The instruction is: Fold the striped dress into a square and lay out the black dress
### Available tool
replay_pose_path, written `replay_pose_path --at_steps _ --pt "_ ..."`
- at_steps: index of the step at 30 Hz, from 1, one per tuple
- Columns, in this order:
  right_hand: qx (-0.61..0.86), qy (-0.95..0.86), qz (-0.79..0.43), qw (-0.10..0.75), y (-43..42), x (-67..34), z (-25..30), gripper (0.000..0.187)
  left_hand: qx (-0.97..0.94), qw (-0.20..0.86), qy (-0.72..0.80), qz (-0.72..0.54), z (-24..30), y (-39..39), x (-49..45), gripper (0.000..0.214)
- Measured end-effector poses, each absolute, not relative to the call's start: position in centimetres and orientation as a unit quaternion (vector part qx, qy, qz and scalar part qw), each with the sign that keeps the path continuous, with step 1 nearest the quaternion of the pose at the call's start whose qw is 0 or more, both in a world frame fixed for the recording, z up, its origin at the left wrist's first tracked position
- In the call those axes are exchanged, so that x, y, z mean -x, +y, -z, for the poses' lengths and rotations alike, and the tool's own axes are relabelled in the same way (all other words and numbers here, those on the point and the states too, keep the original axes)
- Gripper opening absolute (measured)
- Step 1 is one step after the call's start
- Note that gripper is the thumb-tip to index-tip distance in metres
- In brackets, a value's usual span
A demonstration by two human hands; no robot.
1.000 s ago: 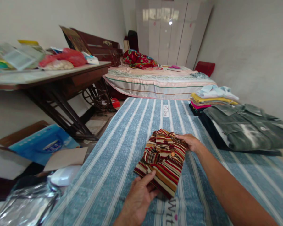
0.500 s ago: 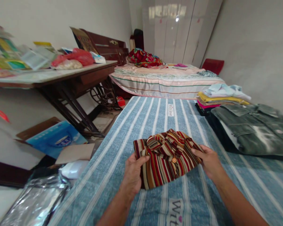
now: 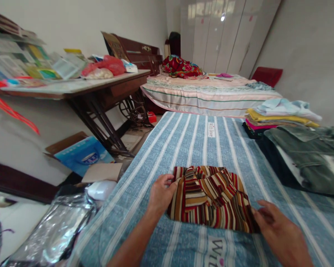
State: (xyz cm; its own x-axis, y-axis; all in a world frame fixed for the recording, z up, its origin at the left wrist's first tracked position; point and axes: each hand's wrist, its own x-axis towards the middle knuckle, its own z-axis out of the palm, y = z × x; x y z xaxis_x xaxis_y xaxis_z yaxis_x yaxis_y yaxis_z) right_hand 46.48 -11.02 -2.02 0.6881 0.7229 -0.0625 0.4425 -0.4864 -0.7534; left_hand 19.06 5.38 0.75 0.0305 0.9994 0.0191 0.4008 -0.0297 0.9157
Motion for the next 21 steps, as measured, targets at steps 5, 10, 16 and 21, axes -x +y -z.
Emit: replay_pose_path --at_steps 5,10,16,21 --pt "0.729 -0.542 -0.071 0.411 -8.9 -42.3 -1.3 0.021 -0.713 0.345 0.523 -0.315 -1.9 7.1 -18.5 0.015" --pt "0.58 -0.693 -0.055 0.425 -2.6 -36.5 -4.0 0.019 -0.784 0.397 0.436 -0.194 -2.3 9.5 -18.4 0.027" --pt "0.607 -0.769 -0.098 0.174 3.0 -33.8 -3.7 0.024 -0.821 0.449 0.331 -0.12 -2.5 10.5 -17.8 0.029" --pt "0.629 -0.761 -0.122 0.105 3.2 -34.5 -2.9 0.036 -0.744 0.556 0.363 -0.074 -2.4 10.8 -17.9 0.034"
